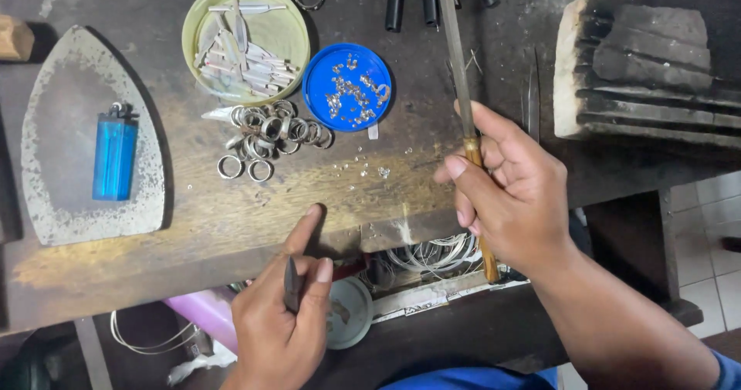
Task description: The person holds a small metal ring with pliers and uses a metal file to smooth its surface. The person repeatedly files the ring, occasionally pausing to inspect it, while working at a cluttered wooden workbench.
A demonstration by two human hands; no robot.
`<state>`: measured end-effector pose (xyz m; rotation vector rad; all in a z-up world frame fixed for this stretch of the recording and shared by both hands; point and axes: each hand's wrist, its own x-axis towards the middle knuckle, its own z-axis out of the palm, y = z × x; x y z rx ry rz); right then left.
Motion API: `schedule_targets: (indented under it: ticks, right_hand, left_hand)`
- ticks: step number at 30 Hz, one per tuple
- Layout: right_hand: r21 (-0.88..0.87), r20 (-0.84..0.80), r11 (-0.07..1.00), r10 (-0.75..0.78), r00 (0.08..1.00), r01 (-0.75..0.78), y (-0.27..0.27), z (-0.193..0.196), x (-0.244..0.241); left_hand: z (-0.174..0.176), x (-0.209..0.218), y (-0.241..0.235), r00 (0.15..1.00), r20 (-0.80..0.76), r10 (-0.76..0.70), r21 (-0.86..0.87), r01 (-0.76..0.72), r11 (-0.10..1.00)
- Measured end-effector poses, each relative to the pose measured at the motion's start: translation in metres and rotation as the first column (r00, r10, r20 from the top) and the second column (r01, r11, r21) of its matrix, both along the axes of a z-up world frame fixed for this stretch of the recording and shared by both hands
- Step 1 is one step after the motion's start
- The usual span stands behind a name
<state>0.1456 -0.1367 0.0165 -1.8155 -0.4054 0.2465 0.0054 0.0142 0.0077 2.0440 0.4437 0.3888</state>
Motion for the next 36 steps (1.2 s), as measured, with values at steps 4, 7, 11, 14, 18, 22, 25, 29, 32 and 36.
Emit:
schedule_targets:
  ticks: [4,7,11,14,18,22,25,29,32,36]
  right_hand:
    - [-0.006,-0.062,1.0,-0.009,0.998,0.009,0.003,0.004,0.002]
    - [-0.064,-0.113,0.997,-0.044,0.993,0.037,0.001,0.007,0.004]
    - [-0.509,0.262,0.861,0.136,0.955,0.017,-0.008,0.009,0.007]
    - [-0.638,0.425,0.767,0.28,0.861,0.065,-0.015,0.007,0.006]
    - [-0.855,0.245,0.51,0.239,0.94,0.093,-0.009,0.018,0.004]
    - [-0.87,0.314,0.474,0.323,0.893,0.135,-0.011,0.016,0.004]
    - [-0.885,0.305,0.45,0.364,0.88,0.121,-0.01,0.017,0.003]
    - [-0.725,0.501,0.679,0.405,0.765,0.116,-0.009,0.026,0.004]
    - [-0.651,0.496,0.759,0.45,0.743,-0.025,-0.004,0.036,0.007]
    - [-0.648,0.392,0.685,0.675,0.625,-0.334,0.007,0.042,0.022]
  left_hand:
    - [0.004,0.002,0.004,0.999,-0.029,-0.034,-0.055,0.033,0.998]
    - [0.008,0.003,0.005,0.996,-0.091,-0.024,-0.084,0.016,0.996]
    - [0.012,0.006,0.004,0.995,-0.087,0.04,-0.061,-0.045,0.997]
    - [0.011,0.006,0.004,0.996,-0.077,0.046,-0.063,-0.051,0.997]
    - [0.009,0.004,0.007,0.996,-0.092,0.012,-0.086,-0.02,0.996]
    - [0.009,0.003,0.011,0.995,-0.102,-0.019,-0.089,0.01,0.996]
    - [0.008,0.003,0.012,0.993,-0.113,-0.023,-0.106,0.011,0.994]
    - [0.005,0.004,0.014,0.997,-0.06,-0.043,-0.084,0.037,0.996]
    - [0.004,0.004,0.016,0.998,-0.034,-0.057,-0.077,0.054,0.996]
    - [0.004,0.004,0.018,0.997,-0.032,-0.073,-0.088,0.07,0.994]
